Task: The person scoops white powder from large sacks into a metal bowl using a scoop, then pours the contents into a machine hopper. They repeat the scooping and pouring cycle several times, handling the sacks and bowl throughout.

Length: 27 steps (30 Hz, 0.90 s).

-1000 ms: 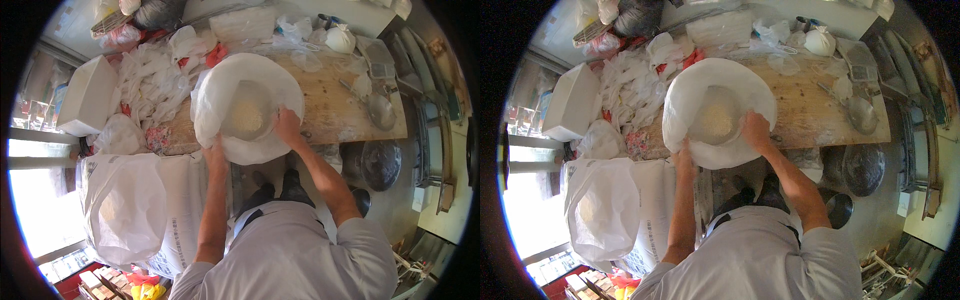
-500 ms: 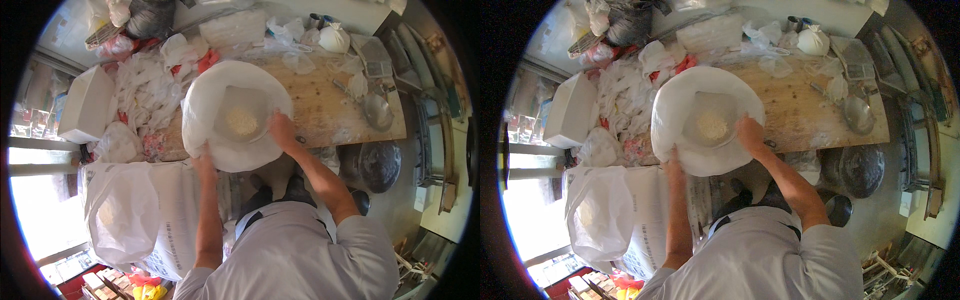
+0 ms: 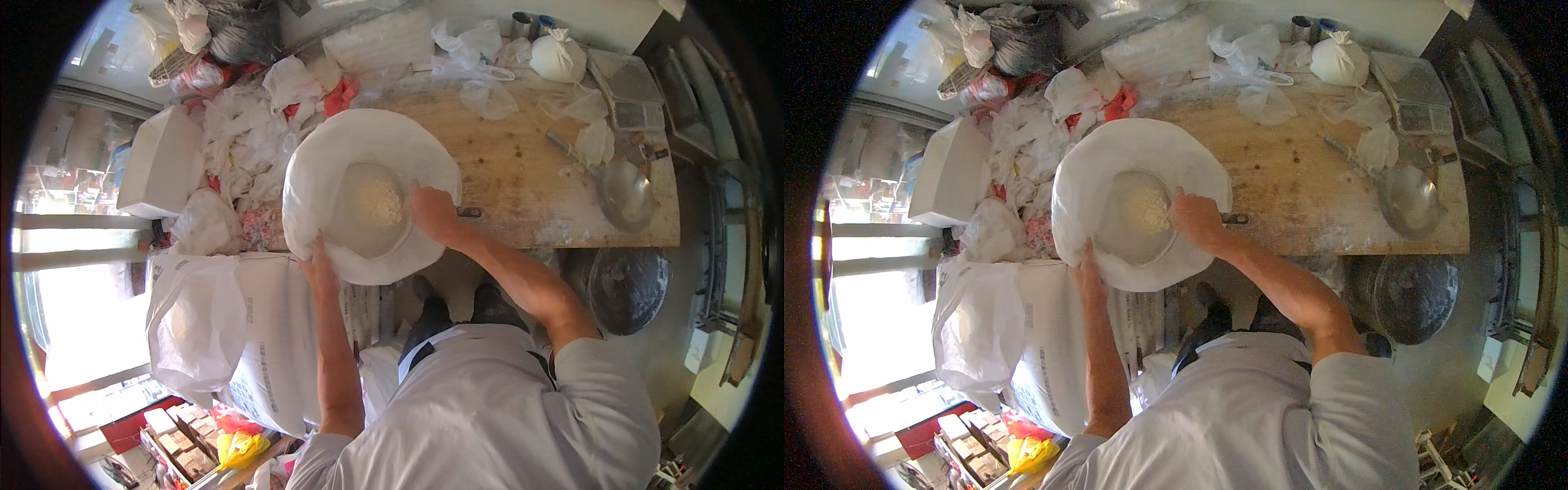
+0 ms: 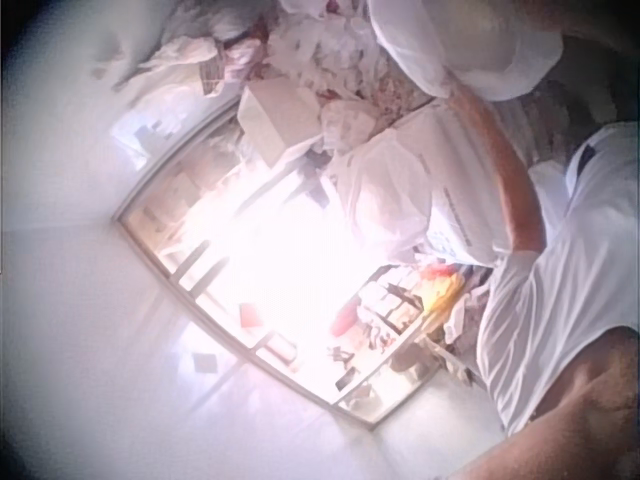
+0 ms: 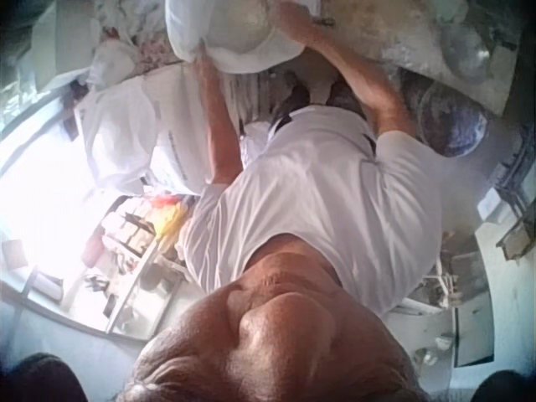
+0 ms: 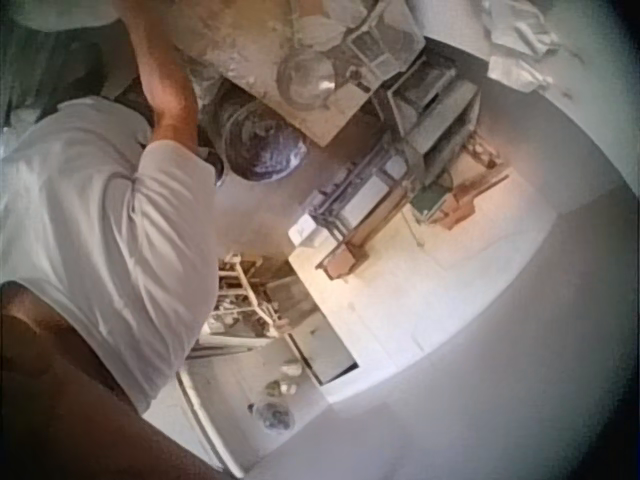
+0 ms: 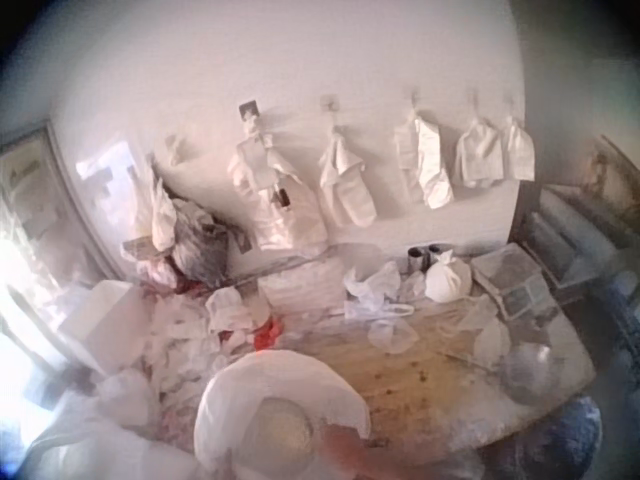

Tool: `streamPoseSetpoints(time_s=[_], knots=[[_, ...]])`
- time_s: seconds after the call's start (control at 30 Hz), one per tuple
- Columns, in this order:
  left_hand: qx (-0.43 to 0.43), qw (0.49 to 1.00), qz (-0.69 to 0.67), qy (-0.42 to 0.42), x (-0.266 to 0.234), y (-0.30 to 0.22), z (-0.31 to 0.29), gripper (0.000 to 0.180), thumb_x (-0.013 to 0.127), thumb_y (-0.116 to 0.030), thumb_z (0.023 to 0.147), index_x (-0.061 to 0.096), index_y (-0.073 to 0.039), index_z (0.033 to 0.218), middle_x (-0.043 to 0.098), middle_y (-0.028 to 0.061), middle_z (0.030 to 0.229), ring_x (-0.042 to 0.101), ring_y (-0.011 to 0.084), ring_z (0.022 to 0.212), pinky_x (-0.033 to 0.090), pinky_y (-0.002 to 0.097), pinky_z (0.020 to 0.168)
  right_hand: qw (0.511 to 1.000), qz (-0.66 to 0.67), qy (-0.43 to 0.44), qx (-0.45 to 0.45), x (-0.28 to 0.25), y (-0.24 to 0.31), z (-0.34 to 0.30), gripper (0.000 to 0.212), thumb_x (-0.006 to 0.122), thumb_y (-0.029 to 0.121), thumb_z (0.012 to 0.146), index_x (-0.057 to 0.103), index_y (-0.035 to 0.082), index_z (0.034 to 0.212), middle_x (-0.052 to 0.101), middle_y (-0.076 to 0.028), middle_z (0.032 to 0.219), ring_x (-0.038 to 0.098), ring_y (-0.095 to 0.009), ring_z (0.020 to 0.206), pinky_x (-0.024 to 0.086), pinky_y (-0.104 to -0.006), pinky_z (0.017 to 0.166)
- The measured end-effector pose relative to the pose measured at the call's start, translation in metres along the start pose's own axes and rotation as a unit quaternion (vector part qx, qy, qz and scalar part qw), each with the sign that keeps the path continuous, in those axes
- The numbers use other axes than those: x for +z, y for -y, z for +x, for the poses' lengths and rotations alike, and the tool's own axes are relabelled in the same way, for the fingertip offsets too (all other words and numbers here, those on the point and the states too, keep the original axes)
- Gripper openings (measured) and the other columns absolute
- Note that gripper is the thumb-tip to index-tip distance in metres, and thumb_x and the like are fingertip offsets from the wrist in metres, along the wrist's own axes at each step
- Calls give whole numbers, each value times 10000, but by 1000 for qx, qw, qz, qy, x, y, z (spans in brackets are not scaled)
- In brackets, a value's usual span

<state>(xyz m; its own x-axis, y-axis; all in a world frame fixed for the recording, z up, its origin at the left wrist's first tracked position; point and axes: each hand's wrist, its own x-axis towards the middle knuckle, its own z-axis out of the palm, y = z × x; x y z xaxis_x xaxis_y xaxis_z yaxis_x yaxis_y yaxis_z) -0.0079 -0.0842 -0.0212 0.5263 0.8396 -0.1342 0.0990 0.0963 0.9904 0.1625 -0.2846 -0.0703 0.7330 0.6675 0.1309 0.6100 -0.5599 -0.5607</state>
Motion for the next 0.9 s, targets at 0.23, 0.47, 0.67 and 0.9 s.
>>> streamPoseSetpoints(time_s=[0.23,0.47,0.67,0.9], knots=[[29,994,89,-47,11,-18,-18,453,685,-268,908,587,62,1203,639,73,984,554,144,783,451,312,652,999,-3,-32,-30,-8,-5,-3,185,587,98,876,642,-78,878,593,-154,613,623,-272,558,490,-414,439],[6,994,108,-15,-10,2,-15,460,673,-297,916,590,21,1239,628,67,1048,512,119,762,418,285,613,999,-12,-43,-3,-20,-17,-11,219,570,112,890,634,-97,873,559,-151,548,595,-255,502,457,-395,412],[53,962,267,-20,-34,30,-3,581,619,-307,939,429,-6,1399,554,86,1235,507,147,935,435,307,784,1000,-12,-17,19,-62,-68,-50,216,591,150,882,642,-57,916,555,-164,563,573,-289,506,465,-453,488],[42,988,140,-55,-47,2,-35,610,487,-411,977,329,-69,1457,488,149,1346,489,257,1240,437,419,989,948,117,-104,277,-188,-149,-169,254,575,191,900,616,-59,916,612,-194,678,614,-309,614,496,-453,610]])
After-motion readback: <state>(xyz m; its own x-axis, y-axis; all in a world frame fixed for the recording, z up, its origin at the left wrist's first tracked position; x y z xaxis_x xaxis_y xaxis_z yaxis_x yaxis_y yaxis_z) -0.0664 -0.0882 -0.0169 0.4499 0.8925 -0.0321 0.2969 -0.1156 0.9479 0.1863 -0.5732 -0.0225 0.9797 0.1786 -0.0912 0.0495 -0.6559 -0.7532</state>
